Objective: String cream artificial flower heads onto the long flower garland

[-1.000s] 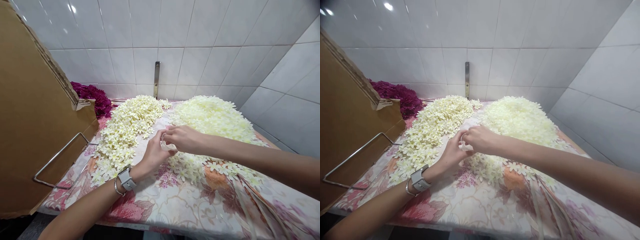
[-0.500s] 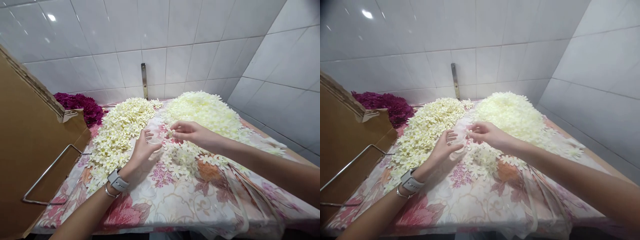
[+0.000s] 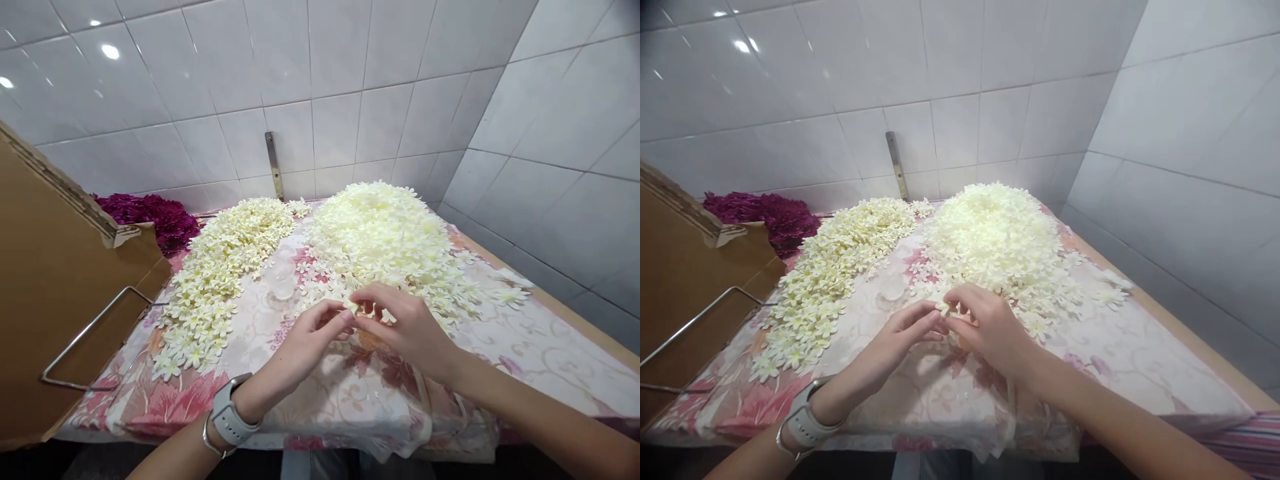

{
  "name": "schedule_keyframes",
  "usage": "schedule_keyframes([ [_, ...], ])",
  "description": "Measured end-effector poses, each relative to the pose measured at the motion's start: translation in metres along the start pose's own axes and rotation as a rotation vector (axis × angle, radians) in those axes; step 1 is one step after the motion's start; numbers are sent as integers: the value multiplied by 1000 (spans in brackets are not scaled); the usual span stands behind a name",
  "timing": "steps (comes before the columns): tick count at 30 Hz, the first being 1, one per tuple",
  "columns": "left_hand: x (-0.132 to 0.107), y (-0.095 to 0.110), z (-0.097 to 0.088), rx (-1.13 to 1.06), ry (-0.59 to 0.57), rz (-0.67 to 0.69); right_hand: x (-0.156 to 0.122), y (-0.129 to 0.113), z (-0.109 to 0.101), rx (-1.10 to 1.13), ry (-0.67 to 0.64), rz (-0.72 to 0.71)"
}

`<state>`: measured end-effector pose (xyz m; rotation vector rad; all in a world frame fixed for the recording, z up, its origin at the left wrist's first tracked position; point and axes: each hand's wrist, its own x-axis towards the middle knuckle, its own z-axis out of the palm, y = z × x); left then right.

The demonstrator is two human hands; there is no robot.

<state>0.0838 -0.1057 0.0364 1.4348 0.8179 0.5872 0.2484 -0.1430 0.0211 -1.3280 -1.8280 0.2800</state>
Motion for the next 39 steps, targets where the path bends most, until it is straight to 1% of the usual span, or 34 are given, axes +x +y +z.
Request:
schedule_keyframes([
  [1, 0, -2, 5, -32, -3, -4, -4, 0, -1, -34, -15, -77],
  [3, 0, -7, 12, -24, 30, 15, -10, 1, -3, -54, -51, -169],
  [5, -4, -11, 15, 44, 74, 47, -13, 2, -5, -37, -72, -203],
  [8, -12, -15, 17, 170, 94, 79, -17, 3, -6, 34, -58, -210],
  [10, -18, -16, 18, 207, 106, 78, -19, 1, -4, 110, -45, -175],
  [12, -24, -18, 20, 210, 138, 87, -22, -3, 0, 187, -39, -84],
  [16, -33, -26, 24, 253, 266, 151, -24, -12, 7, 339, -60, 163],
  [19, -36, -34, 24, 278, 350, 184, -25, -15, 14, 448, -80, 256],
  [22, -36, -43, 23, 260, 445, 206, -27, -14, 23, 518, -83, 284],
  [24, -36, -48, 21, 235, 492, 226, -28, -14, 28, 477, -66, 284],
  [25, -36, -49, 20, 214, 495, 231, -28, -14, 30, 432, -69, 278],
  [26, -36, -51, 19, 186, 486, 230, -28, -14, 30, 386, -87, 270],
  [28, -36, -53, 16, 126, 479, 212, -27, -15, 28, 309, -173, 242],
  [30, -36, -55, 14, 108, 500, 194, -26, -17, 25, 254, -266, 206],
  [31, -36, -55, 14, 122, 516, 192, -26, -17, 24, 222, -277, 187],
  [33, -35, -55, 16, 174, 523, 204, -25, -17, 23, 153, -241, 160],
  [36, -33, -52, 24, 227, 484, 252, -25, -17, 29, 87, -96, 188],
  [37, -32, -51, 26, 235, 496, 273, -25, -18, 33, 85, -46, 216],
  [39, -30, -48, 30, 247, 560, 304, -26, -19, 39, 111, 28, 265],
])
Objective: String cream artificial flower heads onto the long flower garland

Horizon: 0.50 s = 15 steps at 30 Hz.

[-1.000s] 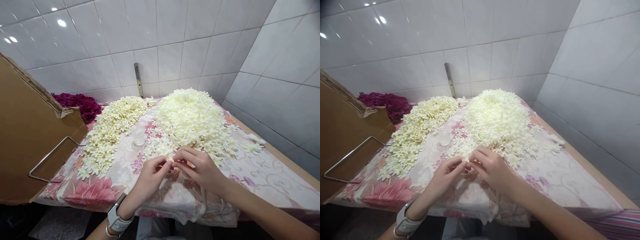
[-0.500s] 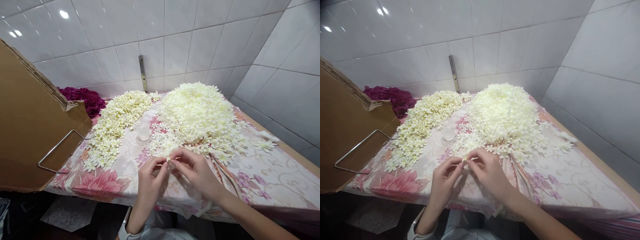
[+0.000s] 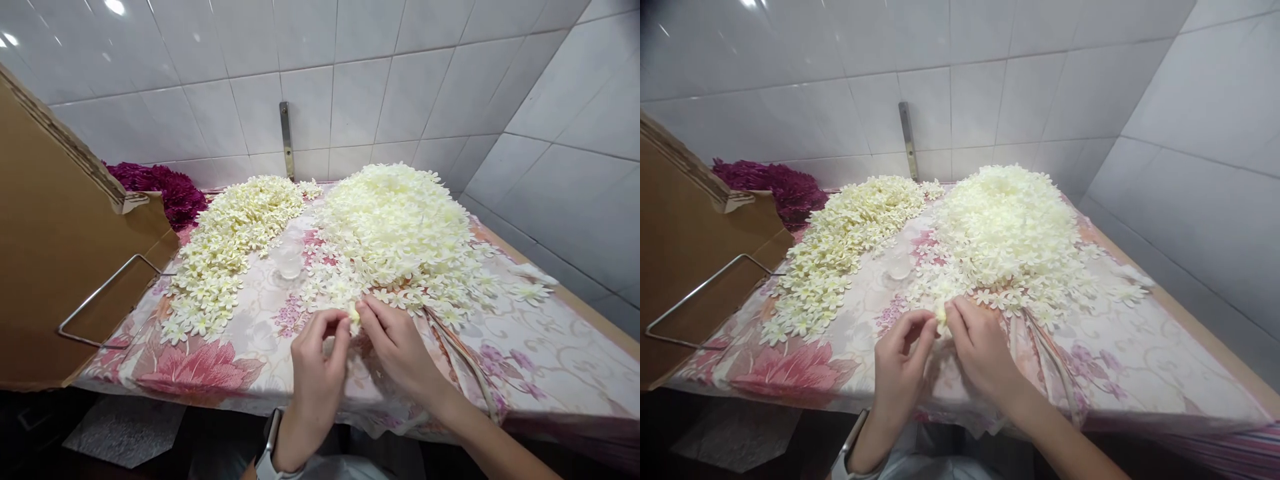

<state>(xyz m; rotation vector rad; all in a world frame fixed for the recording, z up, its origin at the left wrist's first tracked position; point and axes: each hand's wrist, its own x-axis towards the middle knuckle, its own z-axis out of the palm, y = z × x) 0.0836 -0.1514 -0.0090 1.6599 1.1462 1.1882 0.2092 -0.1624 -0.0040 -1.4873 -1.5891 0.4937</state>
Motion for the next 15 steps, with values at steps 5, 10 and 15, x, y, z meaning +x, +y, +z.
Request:
schedule_keyframes([
  [5, 3, 2, 2, 50, 49, 26, -1, -3, 3, 58, -33, 15],
  [10, -1, 2, -2, -46, 41, -40, 0, -3, -8, 314, -119, 153],
  [15, -4, 4, -7, -55, 215, -92, 1, -2, -12, 554, -98, 273],
])
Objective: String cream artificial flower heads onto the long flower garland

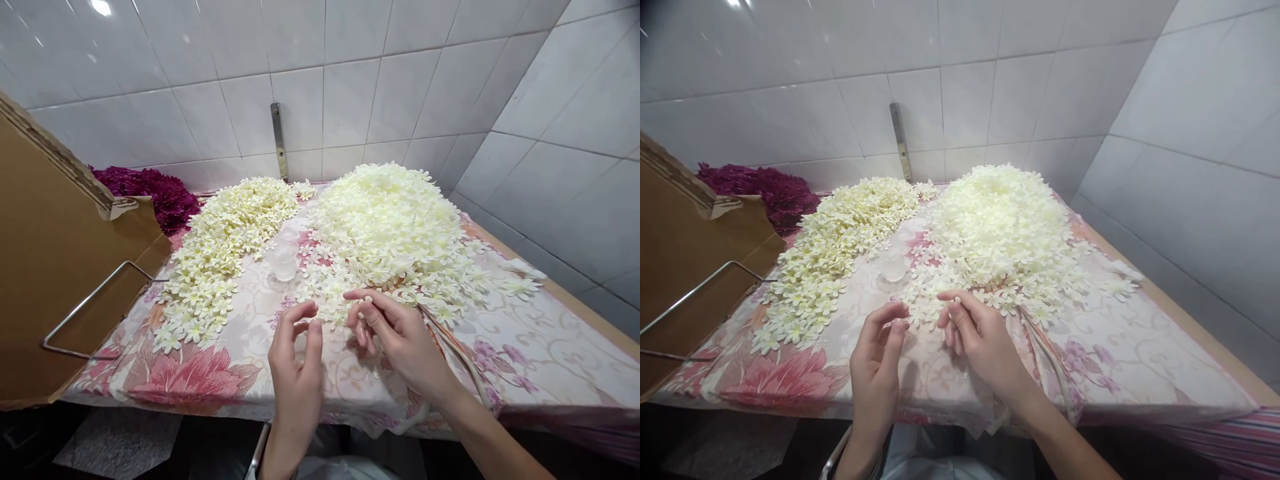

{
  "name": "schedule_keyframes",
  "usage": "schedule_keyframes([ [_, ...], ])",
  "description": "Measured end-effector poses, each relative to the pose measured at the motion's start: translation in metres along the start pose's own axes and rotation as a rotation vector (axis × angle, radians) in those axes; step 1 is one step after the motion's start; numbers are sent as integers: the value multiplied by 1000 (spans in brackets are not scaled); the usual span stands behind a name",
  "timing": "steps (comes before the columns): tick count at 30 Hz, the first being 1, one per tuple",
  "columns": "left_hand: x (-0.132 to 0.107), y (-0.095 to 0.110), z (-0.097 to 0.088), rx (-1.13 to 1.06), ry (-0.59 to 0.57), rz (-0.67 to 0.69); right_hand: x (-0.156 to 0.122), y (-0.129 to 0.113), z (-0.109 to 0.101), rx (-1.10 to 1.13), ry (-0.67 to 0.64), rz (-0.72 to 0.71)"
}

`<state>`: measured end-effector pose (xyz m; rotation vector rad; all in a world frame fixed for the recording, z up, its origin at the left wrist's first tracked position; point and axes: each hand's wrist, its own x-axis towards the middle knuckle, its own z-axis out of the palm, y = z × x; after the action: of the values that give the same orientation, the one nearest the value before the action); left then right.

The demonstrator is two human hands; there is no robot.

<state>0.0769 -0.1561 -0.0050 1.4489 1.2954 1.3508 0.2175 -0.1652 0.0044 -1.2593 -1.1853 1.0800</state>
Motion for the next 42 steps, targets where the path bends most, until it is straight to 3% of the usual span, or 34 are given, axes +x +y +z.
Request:
schedule_keyframes([
  [6, -1, 1, 0, -6, 25, -40, 5, -3, -2, 63, 99, 151],
  [14, 1, 2, 6, -33, 1, -64, 11, 0, -7, 4, -21, 103],
  [18, 3, 1, 4, -35, 12, -54, 21, 2, -12, -276, 7, 96],
  [20, 6, 0, 1, -31, 36, -57, 32, -4, -16, -490, -18, -14],
  [23, 10, -3, -8, -24, 68, -36, 54, -20, -21, -762, -193, -246],
  [26, 11, -6, -18, 4, 114, 1, 78, -38, -20, -1114, -307, -213],
  [28, 11, -9, -24, 21, 159, 4, 90, -47, -16, -1219, -305, -184],
  [33, 10, -18, -31, 28, 222, -32, 103, -57, -7, -1314, -333, -178],
  [39, 12, -25, -28, 73, 267, -29, 103, -62, -15, -1326, -515, -262],
  [42, 11, -24, -26, 91, 269, -32, 100, -65, -19, -1258, -472, -248],
])
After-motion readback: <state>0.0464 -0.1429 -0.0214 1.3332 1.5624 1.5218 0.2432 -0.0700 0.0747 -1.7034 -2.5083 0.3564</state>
